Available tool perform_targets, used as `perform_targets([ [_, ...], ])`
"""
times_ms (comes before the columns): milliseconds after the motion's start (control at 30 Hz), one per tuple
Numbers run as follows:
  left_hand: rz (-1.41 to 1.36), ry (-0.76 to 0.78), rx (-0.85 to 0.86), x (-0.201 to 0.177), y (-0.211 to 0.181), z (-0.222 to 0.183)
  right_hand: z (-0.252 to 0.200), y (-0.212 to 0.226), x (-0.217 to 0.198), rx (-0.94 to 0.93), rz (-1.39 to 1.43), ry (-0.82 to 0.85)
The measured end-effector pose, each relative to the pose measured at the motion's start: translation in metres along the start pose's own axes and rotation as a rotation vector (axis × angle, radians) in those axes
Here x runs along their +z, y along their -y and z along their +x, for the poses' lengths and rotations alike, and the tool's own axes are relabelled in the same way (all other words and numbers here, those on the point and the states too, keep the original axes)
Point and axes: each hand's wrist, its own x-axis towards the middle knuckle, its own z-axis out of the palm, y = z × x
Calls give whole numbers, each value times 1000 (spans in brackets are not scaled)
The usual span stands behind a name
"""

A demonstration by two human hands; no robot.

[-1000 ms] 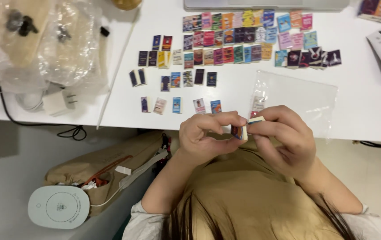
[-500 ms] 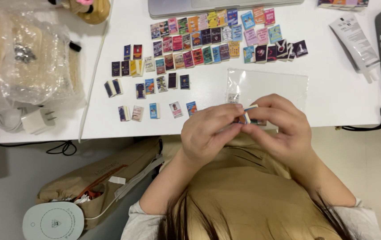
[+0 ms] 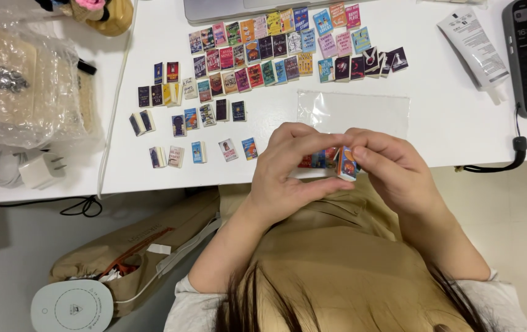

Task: Assembling miniature books by folding covers and applying glue

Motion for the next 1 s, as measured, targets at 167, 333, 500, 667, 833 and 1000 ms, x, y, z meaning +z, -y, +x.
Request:
perform_targets([
  [167,12,-31,77,7,-2,1,-6,0,2,21,45,28],
  [333,107,-72,133,9,-6,0,-7,3,5,37,112,64],
  [500,257,-84,222,9,-8,0,-9,17,13,-24,-64,61],
  [667,428,-99,322,8,-14,3,-5,20,-2,-87,-284,71],
  [833,521,-106,396,10,-15,4,-5,25,-3,-106,-326,73],
  [1000,596,-193,547,14,-10,4,-8,14,-7,-144,-337,62],
])
